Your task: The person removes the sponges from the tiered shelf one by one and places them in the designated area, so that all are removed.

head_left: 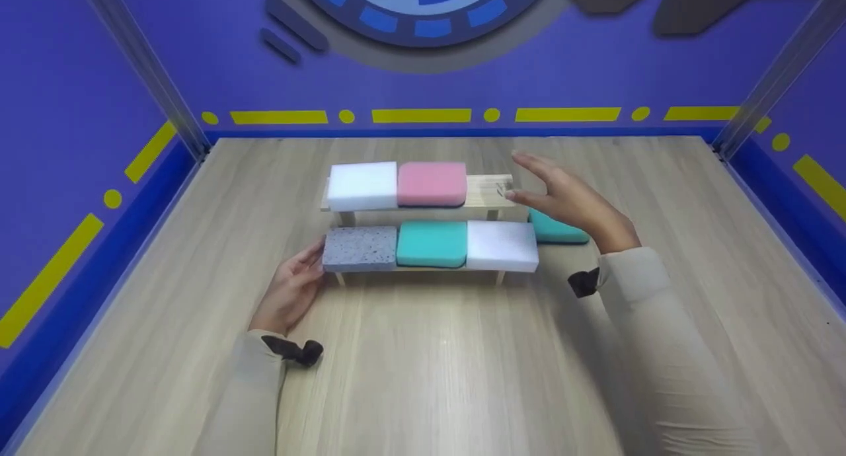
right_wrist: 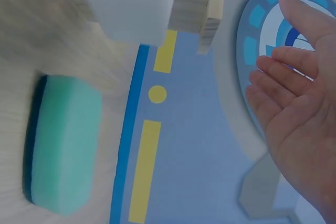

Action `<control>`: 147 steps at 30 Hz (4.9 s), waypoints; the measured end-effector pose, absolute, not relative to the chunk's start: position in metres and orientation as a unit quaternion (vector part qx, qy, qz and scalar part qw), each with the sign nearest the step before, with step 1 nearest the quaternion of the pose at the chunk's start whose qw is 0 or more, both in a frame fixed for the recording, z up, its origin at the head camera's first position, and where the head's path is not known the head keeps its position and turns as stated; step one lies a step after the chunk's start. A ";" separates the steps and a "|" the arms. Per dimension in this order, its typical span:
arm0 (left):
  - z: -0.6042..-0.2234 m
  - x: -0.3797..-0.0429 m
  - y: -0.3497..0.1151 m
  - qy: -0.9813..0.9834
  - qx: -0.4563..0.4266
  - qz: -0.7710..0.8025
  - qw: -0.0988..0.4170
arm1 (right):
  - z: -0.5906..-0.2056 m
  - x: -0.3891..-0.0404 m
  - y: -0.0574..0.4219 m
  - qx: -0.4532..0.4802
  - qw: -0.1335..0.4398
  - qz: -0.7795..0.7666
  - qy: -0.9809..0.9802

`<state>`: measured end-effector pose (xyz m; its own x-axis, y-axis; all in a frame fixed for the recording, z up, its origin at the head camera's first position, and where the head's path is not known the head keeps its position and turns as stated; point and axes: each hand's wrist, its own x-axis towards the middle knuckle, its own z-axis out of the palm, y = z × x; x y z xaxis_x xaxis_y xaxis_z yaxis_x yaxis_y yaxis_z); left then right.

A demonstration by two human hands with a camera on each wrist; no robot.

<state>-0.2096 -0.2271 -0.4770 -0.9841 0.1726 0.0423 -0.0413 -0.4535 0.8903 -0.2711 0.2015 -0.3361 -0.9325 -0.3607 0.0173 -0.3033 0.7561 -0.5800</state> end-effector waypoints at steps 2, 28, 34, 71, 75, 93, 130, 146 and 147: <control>-0.477 -0.210 -0.227 0.522 0.062 0.848 0.063 | -0.334 -0.272 0.197 -0.179 0.051 -0.302 0.935; -0.478 -0.209 -0.226 0.514 0.065 0.853 0.065 | -0.334 -0.284 0.154 -0.229 0.082 -0.335 0.911; -0.477 -0.209 -0.227 0.512 0.062 0.854 0.065 | -0.334 -0.286 0.145 -0.237 0.069 -0.332 0.911; -0.476 -0.209 -0.226 0.514 0.059 0.853 0.060 | -0.350 -0.287 0.119 -0.209 0.061 -0.360 0.907; -0.476 -0.209 -0.226 0.518 0.062 0.851 0.058 | -0.350 -0.287 0.120 -0.209 0.054 -0.367 0.905; -0.476 -0.209 -0.227 0.518 0.054 0.852 0.058 | -0.349 -0.283 0.124 -0.206 0.042 -0.381 0.901; -0.476 -0.209 -0.227 0.518 0.062 0.851 0.057 | -0.341 -0.278 0.162 -0.190 0.039 -0.403 0.894; -0.476 -0.209 -0.226 0.522 0.052 0.849 0.063 | -0.342 -0.278 0.182 -0.185 0.026 -0.426 0.885; -0.476 -0.210 -0.226 0.521 0.052 0.850 0.063 | -0.342 -0.278 0.184 -0.185 0.024 -0.426 0.885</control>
<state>-0.2097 -0.2258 -0.4760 -0.9866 0.1616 0.0222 -0.0536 -0.4497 0.8915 -0.2782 0.1840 -0.3421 -0.9303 -0.3483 0.1147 -0.3070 0.5688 -0.7630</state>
